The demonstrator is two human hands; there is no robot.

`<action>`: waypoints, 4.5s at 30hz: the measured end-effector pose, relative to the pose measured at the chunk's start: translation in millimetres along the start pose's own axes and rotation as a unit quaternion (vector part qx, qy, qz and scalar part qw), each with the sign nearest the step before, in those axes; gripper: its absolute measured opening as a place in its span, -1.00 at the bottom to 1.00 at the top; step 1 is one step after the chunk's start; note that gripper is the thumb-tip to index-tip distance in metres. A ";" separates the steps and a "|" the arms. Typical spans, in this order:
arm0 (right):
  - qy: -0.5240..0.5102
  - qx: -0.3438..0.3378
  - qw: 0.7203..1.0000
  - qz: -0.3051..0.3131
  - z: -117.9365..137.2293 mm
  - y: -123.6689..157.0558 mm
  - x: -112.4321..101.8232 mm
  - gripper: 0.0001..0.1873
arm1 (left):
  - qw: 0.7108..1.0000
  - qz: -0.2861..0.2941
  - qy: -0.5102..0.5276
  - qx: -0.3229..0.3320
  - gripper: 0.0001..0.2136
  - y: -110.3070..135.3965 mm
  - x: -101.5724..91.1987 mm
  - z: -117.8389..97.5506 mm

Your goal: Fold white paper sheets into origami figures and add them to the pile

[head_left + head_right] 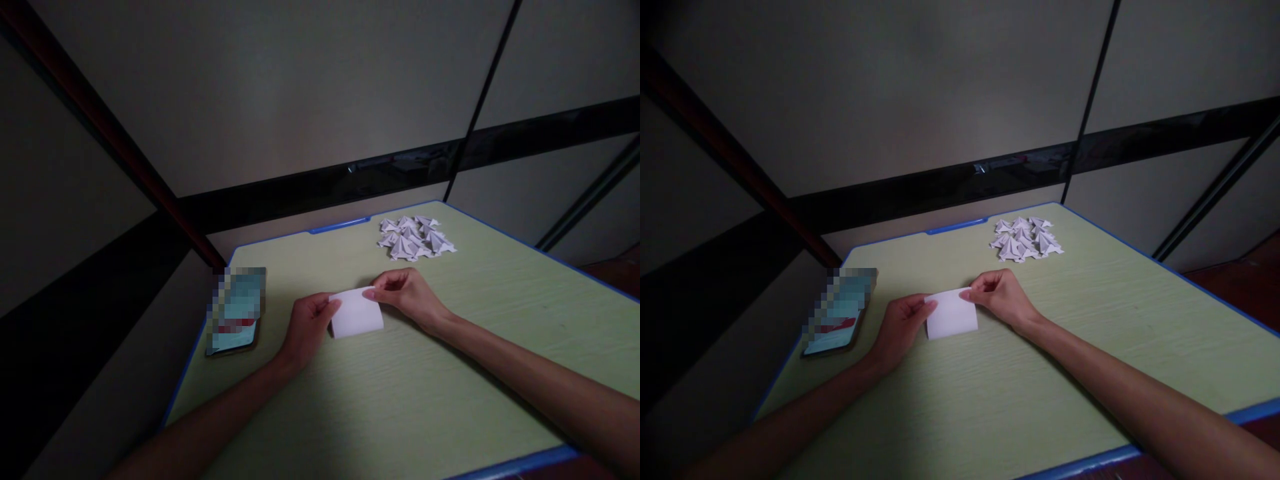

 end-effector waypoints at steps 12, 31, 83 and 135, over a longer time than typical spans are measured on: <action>0.002 0.001 1.000 -0.005 0.5 1.3 0.8 -0.82 | 1.000 0.002 -0.001 -0.006 -0.77 1.9 1.9 -6.0; -0.013 0.004 1.000 0.013 -4.7 -0.5 0.9 -0.85 | 1.000 -0.001 -0.012 0.011 -0.74 0.4 1.2 -3.5; -0.067 -0.008 0.998 0.004 2.2 0.3 3.0 -0.71 | 1.000 0.003 -0.006 0.015 -0.71 1.6 -1.1 -3.3; -0.087 -0.096 0.991 -0.035 14.0 10.1 3.4 -0.80 | 0.992 -0.068 0.096 -0.045 -0.64 -2.5 -7.8 8.5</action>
Point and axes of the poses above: each hand's wrist, its own y-axis away from the middle knuckle, its own x-axis out of the palm, z = x × y, the point moved 7 cm from there along -y, towards the middle knuckle, and after that the axes turned 13 degrees about -z, right-handed, at the moved point
